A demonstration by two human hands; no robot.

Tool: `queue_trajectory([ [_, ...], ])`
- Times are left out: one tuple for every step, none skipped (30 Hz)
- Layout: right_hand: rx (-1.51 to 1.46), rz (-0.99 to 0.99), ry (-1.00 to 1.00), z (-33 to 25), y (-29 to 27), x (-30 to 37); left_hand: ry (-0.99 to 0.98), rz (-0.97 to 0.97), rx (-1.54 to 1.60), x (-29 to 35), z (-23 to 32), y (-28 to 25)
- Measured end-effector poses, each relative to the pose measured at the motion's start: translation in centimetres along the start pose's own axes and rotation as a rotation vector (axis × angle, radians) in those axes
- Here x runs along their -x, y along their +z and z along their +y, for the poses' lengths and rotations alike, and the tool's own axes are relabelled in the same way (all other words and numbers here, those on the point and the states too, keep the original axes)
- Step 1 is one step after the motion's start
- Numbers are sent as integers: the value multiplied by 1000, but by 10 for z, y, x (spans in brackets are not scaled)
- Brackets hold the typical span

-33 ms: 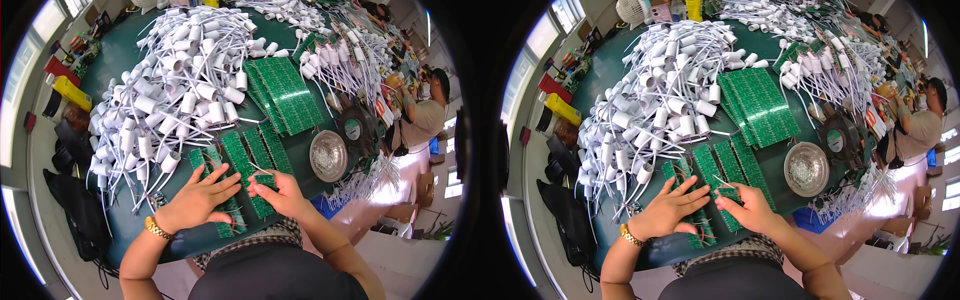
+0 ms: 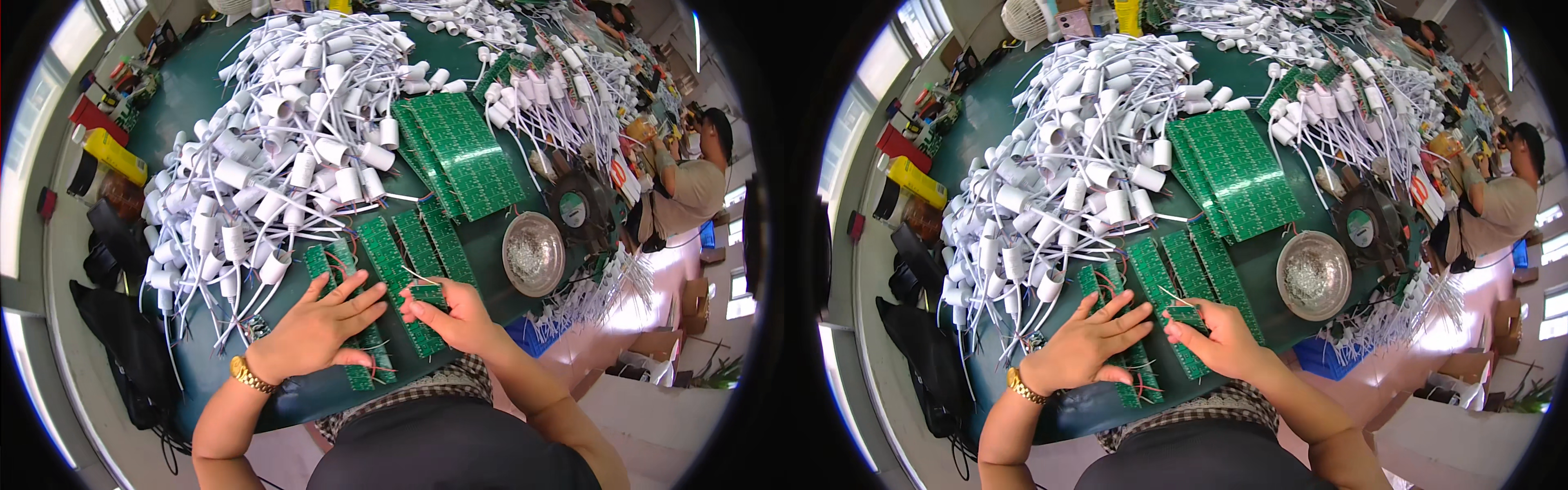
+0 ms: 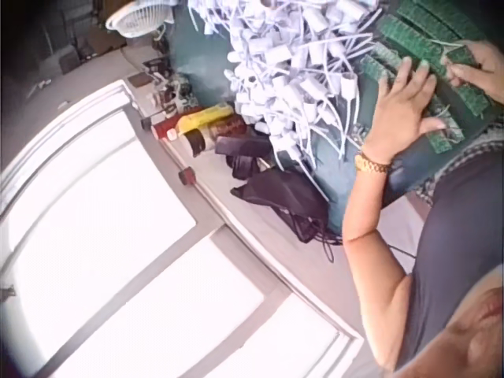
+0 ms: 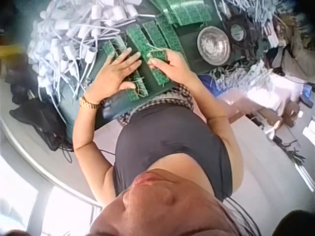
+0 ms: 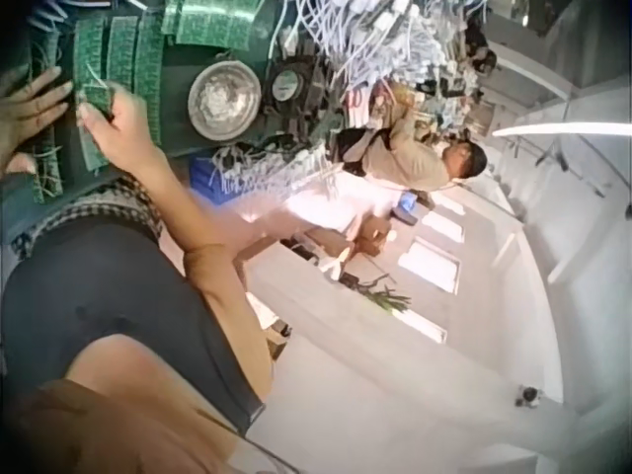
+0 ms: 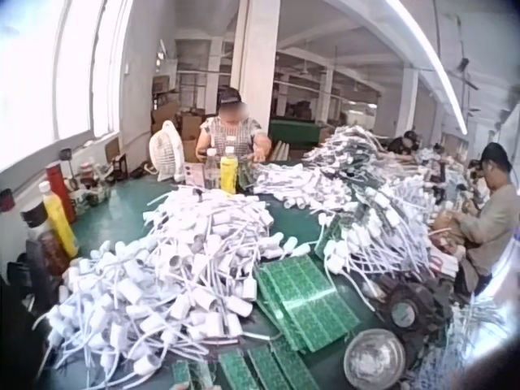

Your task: The person arranges circuit boards on the table, then attaches wired plastic capsules to the circuit boards one by one using a glue gun.

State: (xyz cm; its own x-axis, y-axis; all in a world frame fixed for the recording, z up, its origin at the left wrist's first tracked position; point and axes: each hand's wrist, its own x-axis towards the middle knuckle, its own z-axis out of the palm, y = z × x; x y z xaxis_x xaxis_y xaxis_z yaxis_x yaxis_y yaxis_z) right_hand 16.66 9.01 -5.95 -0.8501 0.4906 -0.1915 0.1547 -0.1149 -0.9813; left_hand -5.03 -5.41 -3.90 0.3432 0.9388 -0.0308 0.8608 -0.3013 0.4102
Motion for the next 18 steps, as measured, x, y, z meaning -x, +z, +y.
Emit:
queue_trajectory([
  [-51, 2, -12, 0, 0, -2, -42, 25, 10, 1, 1, 1],
  [-50, 16, -12, 1, -1, -2, -85, 51, 22, 2, 4, 3],
  [-122, 22, -6, 4, -2, -2, -71, 48, 23, 2, 5, 4],
  [-195, 27, -2, 5, -3, -2, -93, 55, 23, 1, 7, 6],
  [-237, 29, -2, 6, -2, -1, -123, 60, 24, 0, 9, 5],
  [-240, 34, -1, 3, -4, -1, -120, 56, 24, -4, 12, 3],
  [-280, 58, 28, -1, -5, -1, -131, 45, -38, -9, 20, 1],
  [-321, 79, 57, -2, -6, -1, -146, 34, -101, -16, 27, 1],
  [-254, 67, 28, -3, -9, -2, -149, 22, -155, -23, 28, 4],
  [-258, 63, 22, -6, -12, -3, -124, 56, -105, -31, 31, 6],
  [-86, 104, -121, -12, -12, -5, -121, 84, -123, -35, 30, 10],
  [93, 153, -257, -16, -13, -5, -110, 116, -132, -38, 28, 19],
  [69, 136, -238, -21, -14, -8, -108, 162, -99, -39, 26, 24],
  [67, 134, -235, -20, -16, -11, -111, 161, -97, -40, 26, 26],
  [113, 116, -277, -19, -18, -15, -120, 182, -100, -41, 25, 28],
  [160, 96, -318, -19, -19, -19, -129, 204, -101, -40, 25, 30],
  [194, 107, -326, -22, -19, -21, -143, 212, -47, -42, 24, 28],
  [195, 89, -322, -19, -21, -21, -160, 217, -41, -45, 25, 28],
])
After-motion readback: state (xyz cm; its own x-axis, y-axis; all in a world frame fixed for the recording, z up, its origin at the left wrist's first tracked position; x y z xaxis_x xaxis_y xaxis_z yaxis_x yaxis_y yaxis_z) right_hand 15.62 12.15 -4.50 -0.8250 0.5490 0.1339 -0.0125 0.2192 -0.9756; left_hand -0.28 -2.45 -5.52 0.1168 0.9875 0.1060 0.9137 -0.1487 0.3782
